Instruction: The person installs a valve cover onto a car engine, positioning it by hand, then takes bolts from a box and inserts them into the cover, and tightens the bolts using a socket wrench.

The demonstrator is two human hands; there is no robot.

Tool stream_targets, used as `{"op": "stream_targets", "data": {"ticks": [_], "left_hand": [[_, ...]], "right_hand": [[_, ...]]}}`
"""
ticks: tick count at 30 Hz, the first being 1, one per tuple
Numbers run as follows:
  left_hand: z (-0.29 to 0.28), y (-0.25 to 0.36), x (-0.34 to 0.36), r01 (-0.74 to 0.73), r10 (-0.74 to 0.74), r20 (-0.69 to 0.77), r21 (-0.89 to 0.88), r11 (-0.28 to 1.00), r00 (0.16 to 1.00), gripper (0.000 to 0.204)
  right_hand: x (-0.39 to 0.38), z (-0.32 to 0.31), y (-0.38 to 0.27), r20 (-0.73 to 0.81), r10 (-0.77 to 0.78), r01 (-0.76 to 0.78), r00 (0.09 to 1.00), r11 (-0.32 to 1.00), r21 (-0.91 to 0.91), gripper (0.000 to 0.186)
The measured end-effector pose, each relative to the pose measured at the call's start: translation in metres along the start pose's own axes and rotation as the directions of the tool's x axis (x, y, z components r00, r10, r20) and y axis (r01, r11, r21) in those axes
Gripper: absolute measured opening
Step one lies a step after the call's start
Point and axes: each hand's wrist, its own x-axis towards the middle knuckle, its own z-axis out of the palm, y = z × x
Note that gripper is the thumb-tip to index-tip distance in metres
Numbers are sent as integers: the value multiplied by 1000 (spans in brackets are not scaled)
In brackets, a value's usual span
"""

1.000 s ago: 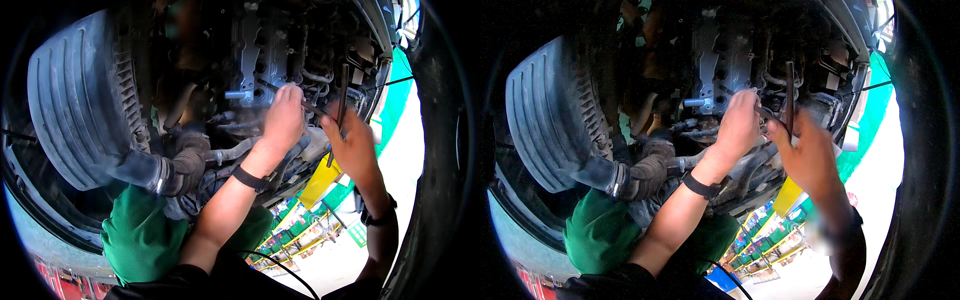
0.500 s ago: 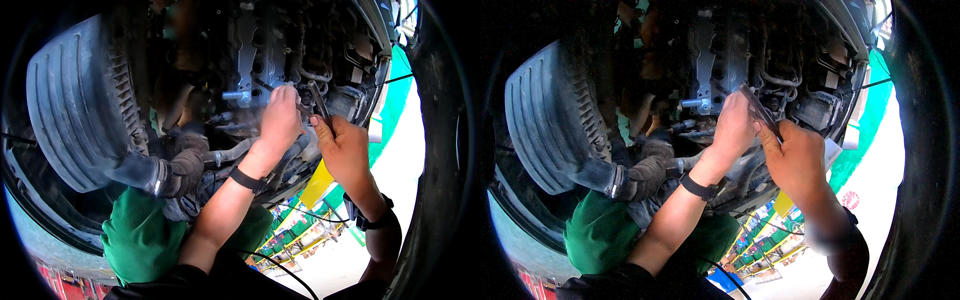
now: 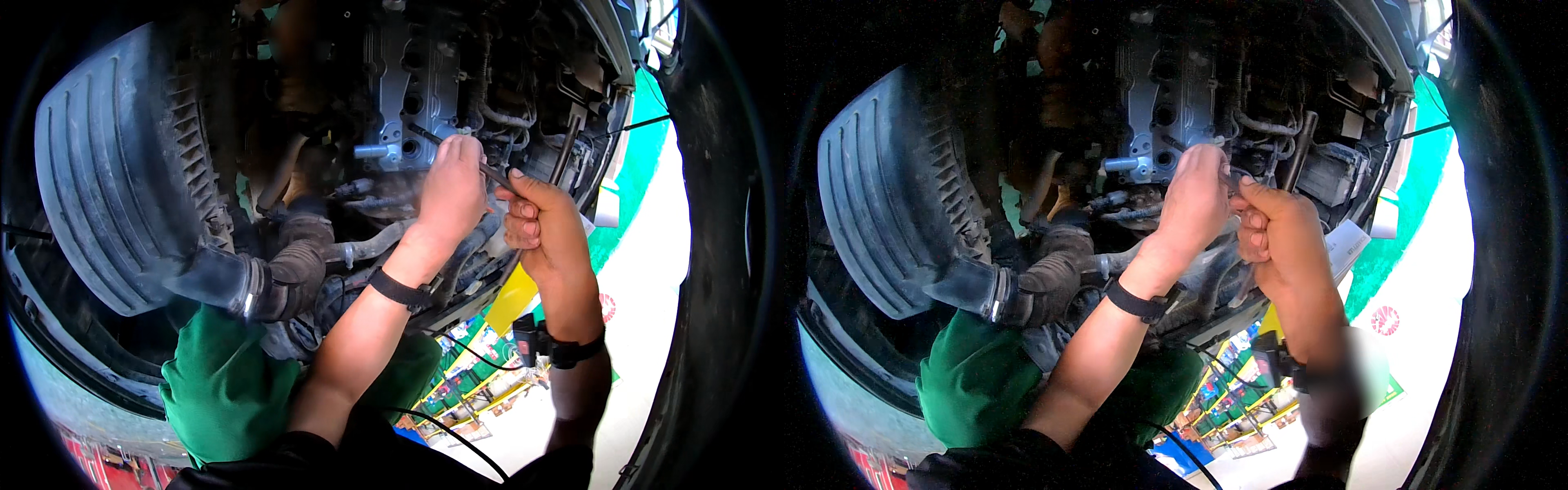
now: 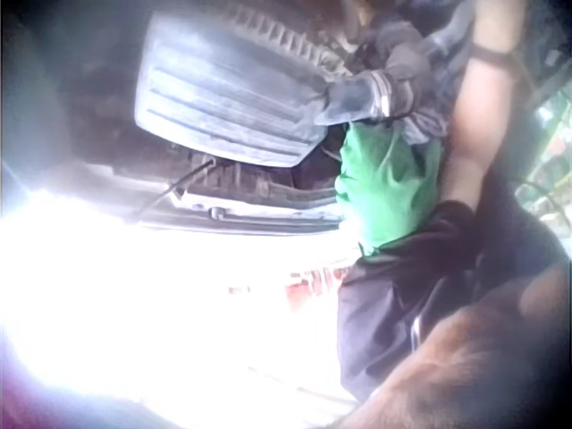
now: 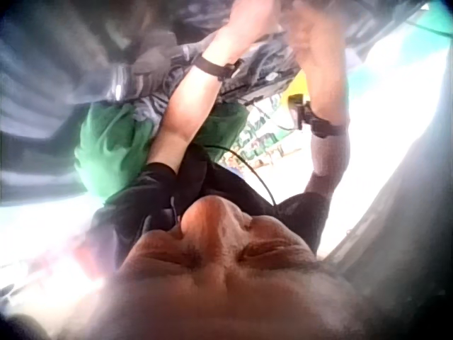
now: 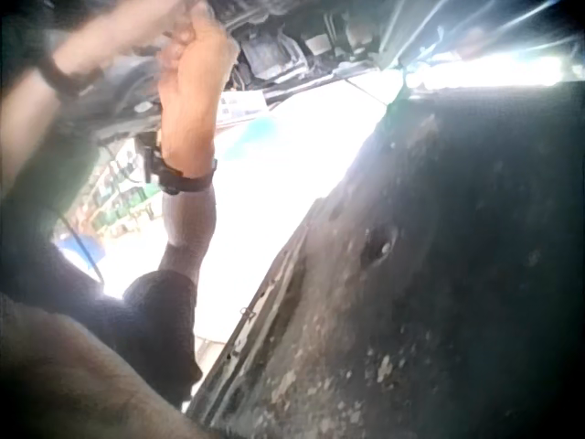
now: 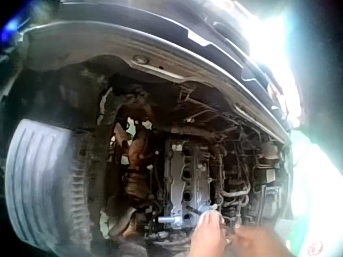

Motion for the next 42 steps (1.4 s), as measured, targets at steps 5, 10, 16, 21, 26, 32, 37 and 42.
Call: {"op": "stream_targets", "data": {"ticks": [5, 10, 16, 21, 26, 32, 37, 42], "left_hand": [[0, 2, -2, -26, 26, 8, -23, 999, 1000, 18], [0, -4, -5, -56, 56, -20, -21, 998, 998, 20], [3, -3, -2, -93, 93, -16, -7, 996, 996, 20], [0, -4, 1, -55, 54, -45, -21, 998, 997, 23], [-4, 3, 1, 33, -32, 25, -10, 999, 999, 21], [5, -8, -1, -45, 46, -21, 12, 999, 999, 23], [5, -3, -2, -44, 45, -38, 2, 999, 998, 21], [5, 17, -1, -184, 174, -105, -93, 979, 979, 28]], "right_hand": [[2, -19, 18, 184, 18, -58, 983, 976, 211, 28], [-28, -18, -5, 692, -695, 242, 196, -649, -721, 35], [-2, -19, -9, 862, -313, 278, 398, -855, -439, 15], [-4, -1, -12, 788, -442, 392, 429, -695, -603, 14], [1, 0, 3, 551, -686, 338, 475, -436, -834, 23], [-1, 0, 12, 299, -725, 299, 620, -134, -945, 26], [-2, -4, 13, 244, -721, 272, 649, -81, -959, 28], [-28, -19, -8, 598, -637, 292, 488, -526, -799, 22]]}}
